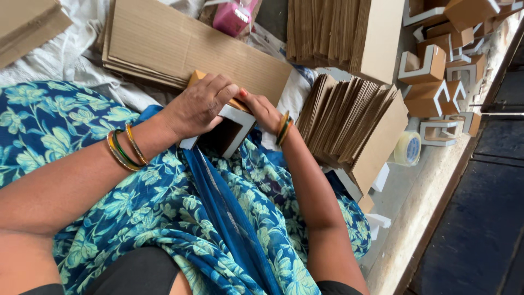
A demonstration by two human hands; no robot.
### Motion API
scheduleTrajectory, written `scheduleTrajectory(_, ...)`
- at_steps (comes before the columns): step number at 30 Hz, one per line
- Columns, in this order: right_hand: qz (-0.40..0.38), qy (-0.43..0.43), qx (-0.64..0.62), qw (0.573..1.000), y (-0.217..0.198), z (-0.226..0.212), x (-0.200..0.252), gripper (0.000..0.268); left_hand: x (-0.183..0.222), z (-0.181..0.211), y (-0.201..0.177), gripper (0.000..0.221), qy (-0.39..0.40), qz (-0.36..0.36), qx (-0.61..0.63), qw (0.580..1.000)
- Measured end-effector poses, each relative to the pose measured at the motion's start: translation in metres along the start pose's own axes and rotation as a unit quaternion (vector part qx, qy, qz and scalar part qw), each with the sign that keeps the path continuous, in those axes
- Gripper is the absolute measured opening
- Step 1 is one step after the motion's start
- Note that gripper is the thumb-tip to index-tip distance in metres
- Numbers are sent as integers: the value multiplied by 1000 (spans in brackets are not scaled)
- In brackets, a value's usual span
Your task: The person assembles cardboard packaging by inserting foam blocks into flat cardboard sleeves and using a tape dispenser to secure the components together.
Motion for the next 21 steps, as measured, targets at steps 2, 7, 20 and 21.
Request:
scheduleTrajectory(2, -20, -19, 62, 998, -10, 18, -28, 65, -3, 3, -5, 81, 10, 27, -5, 1000)
scheduleTrajectory(7, -98, 71, -334, 935, -14, 23, -23, 73, -9, -6, -14, 45, 23, 23, 32, 999)
scheduleTrajectory(20, 219, -143, -381, 887, -5, 10, 12, 43, 12, -100, 32, 45, -395, 47, 478, 783)
scheduleTrajectory(21, 222, -144, -373, 889, -10, 10, 9, 41, 12, -108, 30, 49, -405, -3, 422, 811)
Point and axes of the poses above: each hand's wrist, its own x-axis away from the middle knuckle, its own y-axis out of the palm, z = x × y, the point moved 7 cm from there along -x, towards the middle knuckle, and after that the axes turned 4 degrees about -x, right-handed, at the moved point
